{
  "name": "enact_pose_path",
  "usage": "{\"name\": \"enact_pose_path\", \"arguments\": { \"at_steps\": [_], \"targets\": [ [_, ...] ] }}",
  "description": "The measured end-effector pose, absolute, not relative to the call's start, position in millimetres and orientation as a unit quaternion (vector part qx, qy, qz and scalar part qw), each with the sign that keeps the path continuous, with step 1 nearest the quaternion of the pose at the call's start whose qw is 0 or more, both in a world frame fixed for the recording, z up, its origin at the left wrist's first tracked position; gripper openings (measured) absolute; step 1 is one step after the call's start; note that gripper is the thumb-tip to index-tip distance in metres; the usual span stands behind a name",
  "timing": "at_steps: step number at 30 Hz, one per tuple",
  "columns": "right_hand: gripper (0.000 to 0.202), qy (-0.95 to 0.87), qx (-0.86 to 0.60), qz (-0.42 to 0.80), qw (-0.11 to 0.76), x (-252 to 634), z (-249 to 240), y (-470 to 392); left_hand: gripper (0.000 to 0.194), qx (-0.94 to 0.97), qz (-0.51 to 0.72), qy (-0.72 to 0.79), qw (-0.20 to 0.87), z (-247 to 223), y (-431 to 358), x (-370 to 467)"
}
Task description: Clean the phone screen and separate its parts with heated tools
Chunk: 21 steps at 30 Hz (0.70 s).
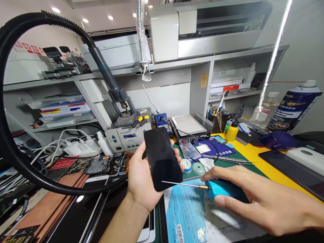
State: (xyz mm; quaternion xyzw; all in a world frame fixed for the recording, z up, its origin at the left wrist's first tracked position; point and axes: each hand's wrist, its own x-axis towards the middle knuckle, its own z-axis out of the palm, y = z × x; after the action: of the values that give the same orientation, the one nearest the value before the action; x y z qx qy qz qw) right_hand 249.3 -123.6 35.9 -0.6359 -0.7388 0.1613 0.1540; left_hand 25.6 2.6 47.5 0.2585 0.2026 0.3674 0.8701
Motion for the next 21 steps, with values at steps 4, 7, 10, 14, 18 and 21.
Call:
{"name": "enact_pose_path", "arguments": {
  "at_steps": [4, 7, 10, 14, 18, 21],
  "targets": [
    [0.045, -0.734, -0.640, 0.169, 0.151, 251.1, 35.6, -125.2, 0.043, 0.262, 0.370, 0.208, 0.867, 48.8, 1.5, 26.0],
    [0.043, -0.738, -0.634, 0.168, 0.157, 250.5, 37.4, -124.4, 0.043, 0.267, 0.372, 0.219, 0.862, 50.5, 1.0, 26.9],
    [0.042, -0.739, -0.632, 0.172, 0.161, 248.9, 38.5, -122.4, 0.045, 0.262, 0.372, 0.230, 0.860, 50.7, 0.8, 27.6],
    [0.043, -0.737, -0.630, 0.180, 0.169, 249.2, 37.9, -122.1, 0.048, 0.270, 0.371, 0.236, 0.857, 48.6, 0.5, 28.0],
    [0.044, -0.731, -0.635, 0.181, 0.172, 251.8, 39.2, -122.8, 0.056, 0.274, 0.368, 0.226, 0.859, 47.0, 0.3, 28.3],
    [0.046, -0.721, -0.645, 0.200, 0.153, 252.7, 40.6, -122.3, 0.060, 0.276, 0.358, 0.219, 0.865, 46.9, 0.5, 28.2]
  ]
}}
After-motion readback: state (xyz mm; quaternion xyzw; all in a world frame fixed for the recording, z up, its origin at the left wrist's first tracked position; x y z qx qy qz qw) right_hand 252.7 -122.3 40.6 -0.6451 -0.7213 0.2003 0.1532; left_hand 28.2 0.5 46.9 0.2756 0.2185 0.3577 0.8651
